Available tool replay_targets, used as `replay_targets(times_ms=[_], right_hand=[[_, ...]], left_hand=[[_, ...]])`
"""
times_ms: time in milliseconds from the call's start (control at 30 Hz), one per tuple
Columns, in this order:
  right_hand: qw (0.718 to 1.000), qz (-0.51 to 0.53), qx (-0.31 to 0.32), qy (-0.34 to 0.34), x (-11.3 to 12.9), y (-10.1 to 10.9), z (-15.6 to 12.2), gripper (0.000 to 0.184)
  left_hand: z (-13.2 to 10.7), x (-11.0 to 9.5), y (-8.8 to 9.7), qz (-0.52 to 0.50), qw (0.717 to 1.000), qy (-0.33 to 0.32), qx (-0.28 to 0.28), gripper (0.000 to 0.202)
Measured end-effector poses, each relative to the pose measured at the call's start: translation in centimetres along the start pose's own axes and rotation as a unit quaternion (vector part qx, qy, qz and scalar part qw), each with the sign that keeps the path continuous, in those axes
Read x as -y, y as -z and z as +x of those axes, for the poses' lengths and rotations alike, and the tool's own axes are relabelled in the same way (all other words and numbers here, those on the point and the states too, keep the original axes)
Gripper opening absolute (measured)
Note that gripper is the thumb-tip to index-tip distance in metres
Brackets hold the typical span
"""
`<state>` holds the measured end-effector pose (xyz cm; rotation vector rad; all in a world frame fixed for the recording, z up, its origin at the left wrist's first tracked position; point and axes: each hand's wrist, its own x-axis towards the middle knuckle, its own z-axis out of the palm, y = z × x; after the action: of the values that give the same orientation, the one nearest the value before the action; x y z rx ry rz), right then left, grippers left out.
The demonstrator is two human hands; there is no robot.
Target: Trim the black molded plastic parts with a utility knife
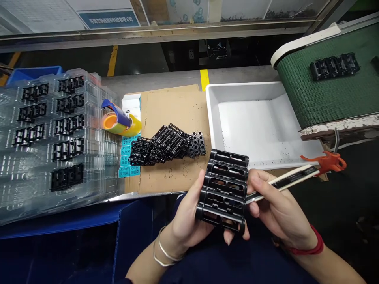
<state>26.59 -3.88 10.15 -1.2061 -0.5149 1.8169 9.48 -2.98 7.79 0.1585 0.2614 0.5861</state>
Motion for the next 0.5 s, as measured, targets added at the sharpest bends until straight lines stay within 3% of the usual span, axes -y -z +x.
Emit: replay_targets(times_ms=[133,300,433,500], right_hand=[[0.992,-0.046,-0.028,0.117,-0.5,0.9,-0.2,0.034],[0.94,-0.185,0.025,0.287,-1.8,0.9,-2.0,0.008],[0.878,-0.3,0.076,0.366,-2.0,0.2,-2.5,0.039],[0.851,-0.342,0.085,0.389,-2.0,0.1,-2.3,0.045]], left_hand=[[-0.4,0.0,-0.6,0.053,0.99,-0.103,-0.082,0.068],[-0.5,0.8,-0.6,0.122,0.954,-0.198,-0.189,0.069],[-0.8,1.4,-0.3,0.189,0.926,-0.21,-0.249,0.081],[-1.0,1.6,-0.4,0.211,0.918,-0.207,-0.265,0.081]])
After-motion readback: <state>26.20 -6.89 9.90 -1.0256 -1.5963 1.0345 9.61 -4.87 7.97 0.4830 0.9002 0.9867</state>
